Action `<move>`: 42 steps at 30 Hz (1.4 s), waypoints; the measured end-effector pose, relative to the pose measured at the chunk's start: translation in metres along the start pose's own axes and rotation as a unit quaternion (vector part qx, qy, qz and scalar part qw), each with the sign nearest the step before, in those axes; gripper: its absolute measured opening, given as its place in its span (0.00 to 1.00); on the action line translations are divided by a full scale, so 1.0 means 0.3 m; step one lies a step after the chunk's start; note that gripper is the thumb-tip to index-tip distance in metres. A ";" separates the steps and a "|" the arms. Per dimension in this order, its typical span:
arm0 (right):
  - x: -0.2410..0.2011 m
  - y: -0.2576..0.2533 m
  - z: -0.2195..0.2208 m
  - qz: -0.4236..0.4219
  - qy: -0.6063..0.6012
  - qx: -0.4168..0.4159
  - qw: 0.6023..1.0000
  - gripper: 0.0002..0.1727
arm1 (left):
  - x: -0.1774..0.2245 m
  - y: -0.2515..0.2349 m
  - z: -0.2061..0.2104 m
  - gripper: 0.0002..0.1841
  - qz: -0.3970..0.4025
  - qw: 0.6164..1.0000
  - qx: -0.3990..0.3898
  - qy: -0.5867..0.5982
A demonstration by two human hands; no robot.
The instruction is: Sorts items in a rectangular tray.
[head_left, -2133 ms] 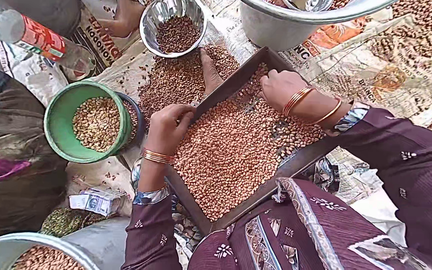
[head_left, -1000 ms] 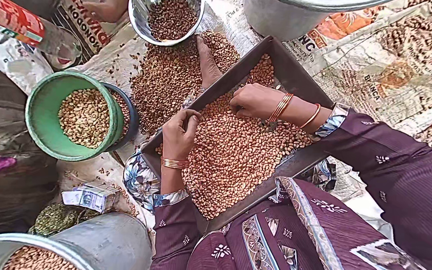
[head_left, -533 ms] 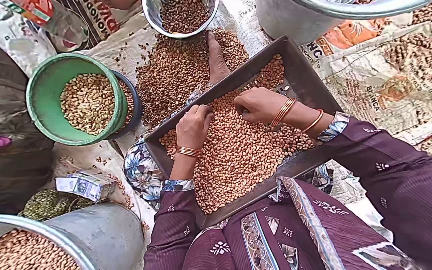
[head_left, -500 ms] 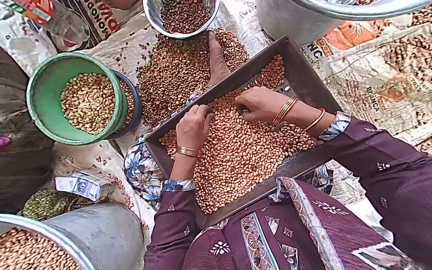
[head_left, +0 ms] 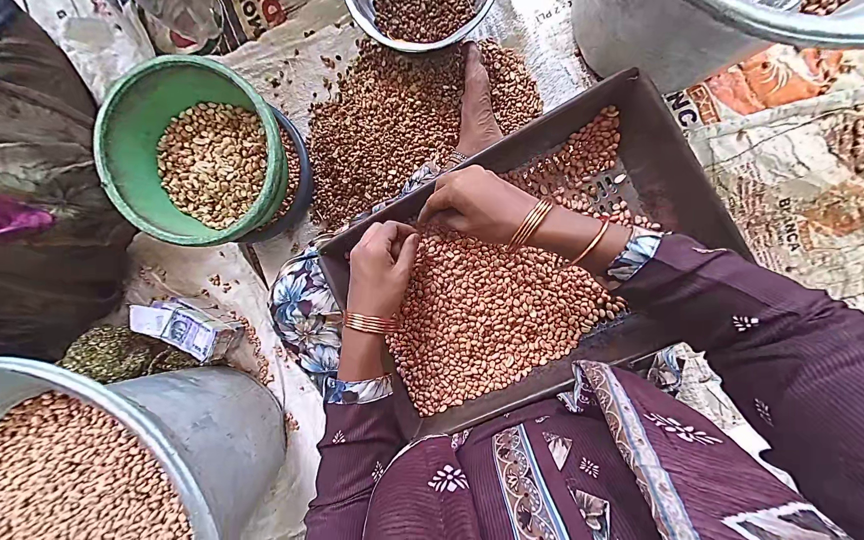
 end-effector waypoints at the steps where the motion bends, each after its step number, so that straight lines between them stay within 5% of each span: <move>1: -0.011 -0.012 0.022 -0.009 0.024 -0.018 0.999 0.11 | -0.003 0.011 0.007 0.08 0.012 1.000 -0.001 -0.007; 8: -0.025 -0.037 0.072 0.048 0.126 -0.091 0.987 0.06 | 0.009 0.048 0.055 0.10 0.036 0.999 -0.031 -0.009; 14: -0.003 -0.010 0.008 0.095 0.058 -0.095 0.989 0.04 | 0.025 0.033 0.073 0.10 0.051 0.998 -0.017 -0.030; 17: -0.022 0.022 -0.003 0.043 0.026 -0.099 0.994 0.08 | -0.022 0.048 0.024 0.08 -0.052 0.988 0.022 0.143; 21: -0.078 0.061 0.056 -0.020 0.039 -0.121 0.992 0.05 | -0.086 0.065 -0.005 0.19 -0.149 0.885 0.049 0.439; 25: -0.069 0.060 0.089 0.014 0.082 -0.135 0.987 0.03 | -0.066 0.102 -0.034 0.10 -0.120 0.951 0.004 0.284; 28: -0.048 0.051 0.089 0.050 0.067 -0.152 0.985 0.05 | 0.024 0.126 -0.009 0.08 -0.004 0.991 -0.064 0.119; 33: -0.021 0.061 0.043 0.059 0.020 -0.158 0.986 0.06 | 0.128 0.142 0.103 0.10 0.134 0.985 -0.109 0.014; 38: 0.038 0.158 -0.067 0.122 -0.134 -0.116 0.977 0.08 | 0.137 0.152 0.124 0.09 0.177 0.978 -0.099 -0.046; 42: 0.069 0.257 -0.031 0.117 -0.106 -0.118 0.980 0.05 | 0.127 0.133 0.098 0.09 0.142 0.988 -0.056 0.030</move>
Point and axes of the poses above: each hand's wrist, its own y-axis away from the middle knuckle, its own z-axis out of the palm, x = y × z, the point moved 9 cm from there along -y, towards the middle knuckle, and after that the axes turned 3 degrees about x, right-handed, at the moved point
